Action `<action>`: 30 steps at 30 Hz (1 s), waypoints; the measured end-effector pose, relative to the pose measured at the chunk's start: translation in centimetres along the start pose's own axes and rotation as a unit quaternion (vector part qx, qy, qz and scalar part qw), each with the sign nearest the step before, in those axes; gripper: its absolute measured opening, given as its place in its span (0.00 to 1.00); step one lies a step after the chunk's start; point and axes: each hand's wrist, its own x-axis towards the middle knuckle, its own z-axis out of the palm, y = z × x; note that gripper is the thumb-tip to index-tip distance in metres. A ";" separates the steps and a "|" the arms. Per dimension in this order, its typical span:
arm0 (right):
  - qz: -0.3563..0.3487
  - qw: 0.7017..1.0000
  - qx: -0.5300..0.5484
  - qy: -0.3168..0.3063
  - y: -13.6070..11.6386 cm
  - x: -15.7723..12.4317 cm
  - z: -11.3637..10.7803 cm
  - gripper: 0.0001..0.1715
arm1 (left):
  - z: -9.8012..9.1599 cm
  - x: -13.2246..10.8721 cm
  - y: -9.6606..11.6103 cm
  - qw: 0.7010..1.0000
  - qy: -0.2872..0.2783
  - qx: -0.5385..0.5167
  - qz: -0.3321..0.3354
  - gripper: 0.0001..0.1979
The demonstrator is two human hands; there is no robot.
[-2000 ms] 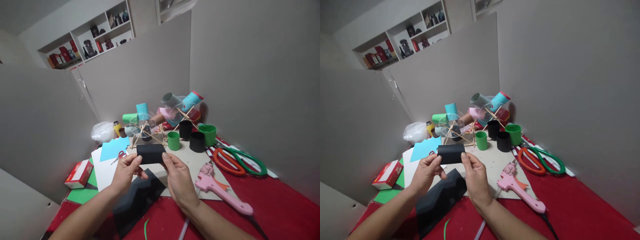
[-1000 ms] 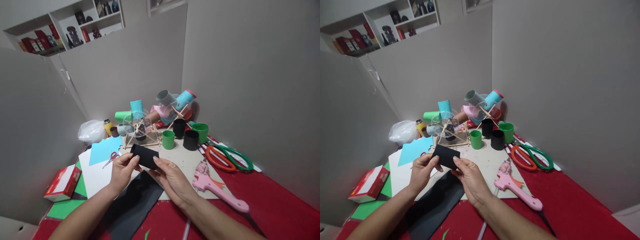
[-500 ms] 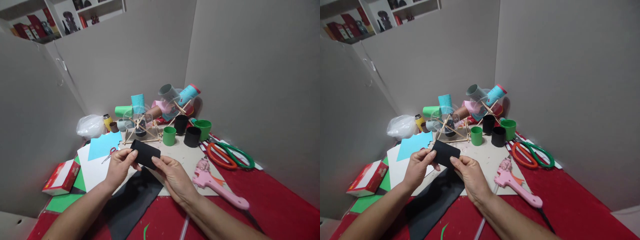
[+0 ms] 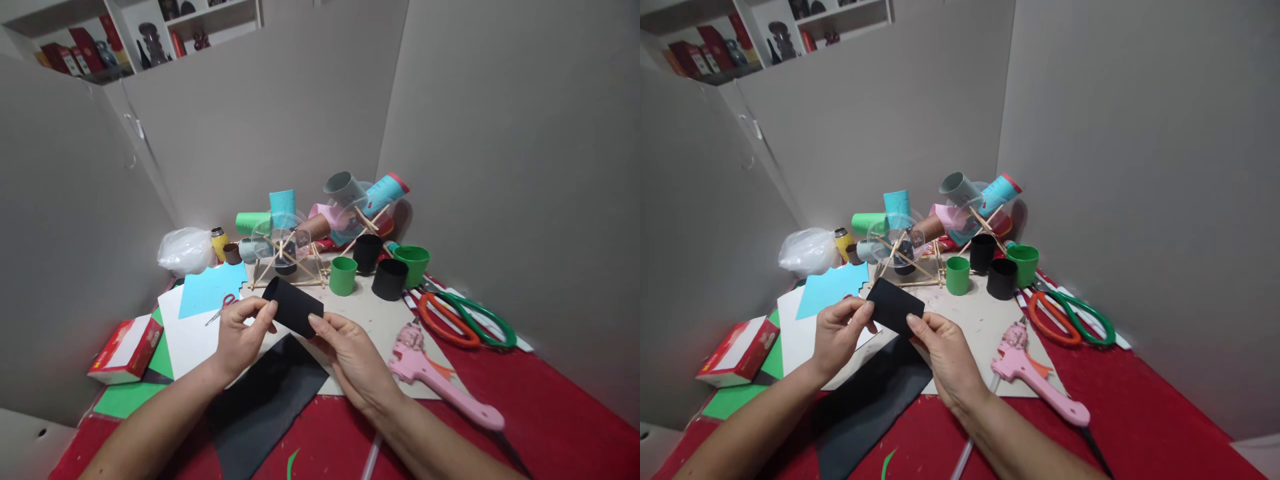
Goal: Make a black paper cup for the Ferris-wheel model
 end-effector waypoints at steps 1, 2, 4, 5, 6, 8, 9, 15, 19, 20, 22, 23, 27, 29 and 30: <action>0.003 1.000 0.009 -0.002 0.0 0.1 -0.1 0.17 | -0.1 0.1 0.0 1.000 0.015 -0.009 0.001 0.14; 0.005 1.000 0.020 -0.004 -0.1 0.2 -0.1 0.16 | -0.1 0.2 -0.1 0.999 0.034 -0.024 0.002 0.12; 0.009 0.999 0.045 -0.010 -0.1 0.4 -0.4 0.14 | -0.4 0.7 -0.3 0.995 0.078 -0.068 -0.001 0.11; 0.012 0.998 0.058 -0.012 -0.1 0.5 -0.5 0.14 | -0.5 1.0 -0.5 0.991 0.099 -0.093 -0.006 0.10; 0.017 0.997 0.070 -0.013 0.0 0.6 -0.6 0.14 | -0.7 1.4 -0.7 0.986 0.112 -0.120 -0.016 0.11; 0.028 0.996 0.088 -0.015 0.0 0.8 -0.6 0.16 | -0.9 2.3 -1.5 0.972 0.107 -0.193 -0.079 0.12; 0.033 0.995 0.093 -0.016 0.0 0.8 -0.6 0.16 | -0.8 2.6 -2.0 0.961 0.087 -0.231 -0.125 0.13; 0.029 0.996 0.087 -0.022 -0.5 0.8 0.2 0.17 | 1.3 2.0 -4.6 0.881 -0.133 -0.311 -0.331 0.20; -0.004 0.998 0.066 -0.009 -0.8 0.8 0.3 0.17 | 2.3 0.6 -4.6 0.804 -0.230 -0.373 -0.401 0.21; -0.012 0.998 0.062 -0.002 -0.8 0.8 0.2 0.17 | 2.4 0.4 -4.5 0.798 -0.231 -0.383 -0.405 0.20; -0.025 0.998 0.053 0.012 -0.7 0.9 0.0 0.17 | 2.2 0.3 -4.1 0.802 -0.218 -0.389 -0.399 0.18; -0.030 0.998 0.048 0.018 -0.6 0.9 0.0 0.17 | 2.2 0.2 -3.9 0.805 -0.211 -0.392 -0.393 0.17; -0.043 0.998 0.029 0.025 -0.3 1.1 -0.2 0.16 | 2.0 0.2 -3.1 0.807 -0.200 -0.407 -0.379 0.15; -0.047 0.998 0.020 0.021 -0.1 1.2 -0.3 0.15 | 2.0 0.2 -3.0 0.803 -0.204 -0.415 -0.377 0.14; -0.048 0.999 0.016 0.018 -0.1 1.3 -0.3 0.15 | 1.9 0.2 -2.9 0.800 -0.205 -0.421 -0.376 0.14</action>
